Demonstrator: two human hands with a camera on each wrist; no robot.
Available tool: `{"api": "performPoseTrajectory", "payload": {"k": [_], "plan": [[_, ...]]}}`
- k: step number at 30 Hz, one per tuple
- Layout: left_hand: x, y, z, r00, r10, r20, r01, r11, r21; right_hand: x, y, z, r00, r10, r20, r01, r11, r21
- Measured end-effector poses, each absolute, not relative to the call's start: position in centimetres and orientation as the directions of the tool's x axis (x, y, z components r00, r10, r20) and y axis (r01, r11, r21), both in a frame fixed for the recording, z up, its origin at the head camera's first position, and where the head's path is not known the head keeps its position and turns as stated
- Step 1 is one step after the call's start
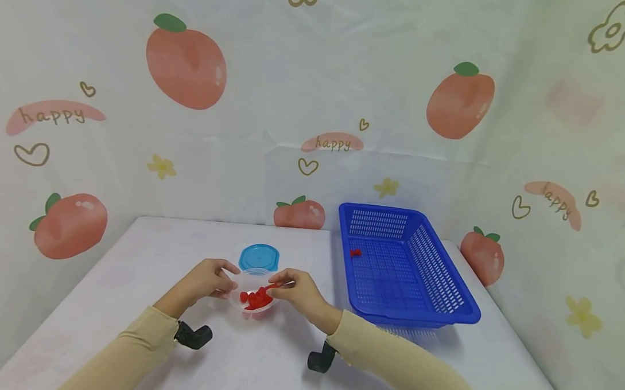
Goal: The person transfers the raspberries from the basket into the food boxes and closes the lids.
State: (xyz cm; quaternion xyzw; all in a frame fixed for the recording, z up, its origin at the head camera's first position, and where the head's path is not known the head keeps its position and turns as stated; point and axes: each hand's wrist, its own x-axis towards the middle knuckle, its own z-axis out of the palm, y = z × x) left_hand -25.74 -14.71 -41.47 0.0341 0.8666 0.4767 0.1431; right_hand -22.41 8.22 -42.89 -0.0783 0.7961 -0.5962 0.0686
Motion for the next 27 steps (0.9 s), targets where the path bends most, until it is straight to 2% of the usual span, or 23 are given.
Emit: {"api": "performPoseTrajectory", "payload": {"k": [14,27], "plan": [[-25.82,-14.67,-41.67,-0.956,0.184,-0.226,-0.092,0.546,0.833,-22.36,8.05,-42.9,-0.981,-0.194,-0.006,-0.053,0.298,-0.953],[-25.86,-14.67,-41.79,-0.957,0.181,-0.226,-0.092,0.551,0.829,-22.28,8.68,-42.66,-0.973,-0.227,-0.025,-0.036,0.26,-0.965]]}}
